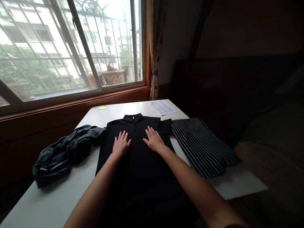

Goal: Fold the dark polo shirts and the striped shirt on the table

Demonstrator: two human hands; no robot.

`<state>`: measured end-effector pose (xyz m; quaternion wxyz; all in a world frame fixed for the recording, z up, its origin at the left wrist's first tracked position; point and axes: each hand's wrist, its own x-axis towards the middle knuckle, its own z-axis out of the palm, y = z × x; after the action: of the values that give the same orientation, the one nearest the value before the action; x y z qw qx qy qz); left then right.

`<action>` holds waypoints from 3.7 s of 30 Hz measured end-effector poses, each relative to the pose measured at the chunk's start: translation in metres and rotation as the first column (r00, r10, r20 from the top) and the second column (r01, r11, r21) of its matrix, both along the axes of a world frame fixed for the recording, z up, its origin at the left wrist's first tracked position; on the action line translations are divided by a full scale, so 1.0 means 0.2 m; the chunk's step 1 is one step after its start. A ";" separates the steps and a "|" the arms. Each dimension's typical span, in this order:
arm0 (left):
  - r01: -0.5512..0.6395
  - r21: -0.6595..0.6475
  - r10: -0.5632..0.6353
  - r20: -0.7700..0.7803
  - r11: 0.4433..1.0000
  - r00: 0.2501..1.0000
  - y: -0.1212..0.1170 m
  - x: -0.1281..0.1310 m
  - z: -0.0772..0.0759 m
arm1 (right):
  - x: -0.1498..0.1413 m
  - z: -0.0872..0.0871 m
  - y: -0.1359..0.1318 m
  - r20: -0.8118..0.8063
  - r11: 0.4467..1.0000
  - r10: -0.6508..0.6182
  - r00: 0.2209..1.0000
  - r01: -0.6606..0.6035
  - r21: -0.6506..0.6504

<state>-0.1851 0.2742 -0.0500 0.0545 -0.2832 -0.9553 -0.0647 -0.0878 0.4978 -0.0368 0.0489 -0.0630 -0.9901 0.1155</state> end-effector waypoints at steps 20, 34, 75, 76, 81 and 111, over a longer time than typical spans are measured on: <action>0.026 -0.047 -0.027 -0.027 0.999 0.999 0.06 -0.31 -0.03 | -0.30 -0.11 0.07 0.079 0.992 -0.118 0.990 0.120 -0.024; -0.193 -0.028 0.195 0.072 0.981 0.978 0.12 -0.71 -0.08 | -0.66 -0.12 0.24 0.086 0.986 -0.159 0.984 0.162 -0.030; -0.250 0.006 0.249 0.069 0.968 0.966 0.10 -0.84 -0.08 | -0.44 0.23 0.88 -0.348 0.932 -0.345 0.872 0.273 -0.240; -0.249 0.008 0.248 0.068 0.968 0.966 0.10 -0.85 -0.08 | -0.43 0.26 0.87 -0.379 0.951 -0.285 0.880 0.212 -0.223; -0.243 0.027 0.241 0.056 0.970 0.969 0.10 -0.85 -0.09 | -0.41 0.32 0.83 -0.324 0.974 -0.190 0.927 0.137 -0.180; 0.446 0.148 -0.445 -0.044 0.883 0.895 0.99 -0.06 -0.10 | -0.10 0.13 0.58 -0.571 0.976 -0.114 0.813 -0.015 -0.216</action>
<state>-0.1976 0.4722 -0.0699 0.0640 -0.4900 -0.8567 -0.1479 -0.1073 0.6136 -0.0114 0.3443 -0.0553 -0.9081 0.2319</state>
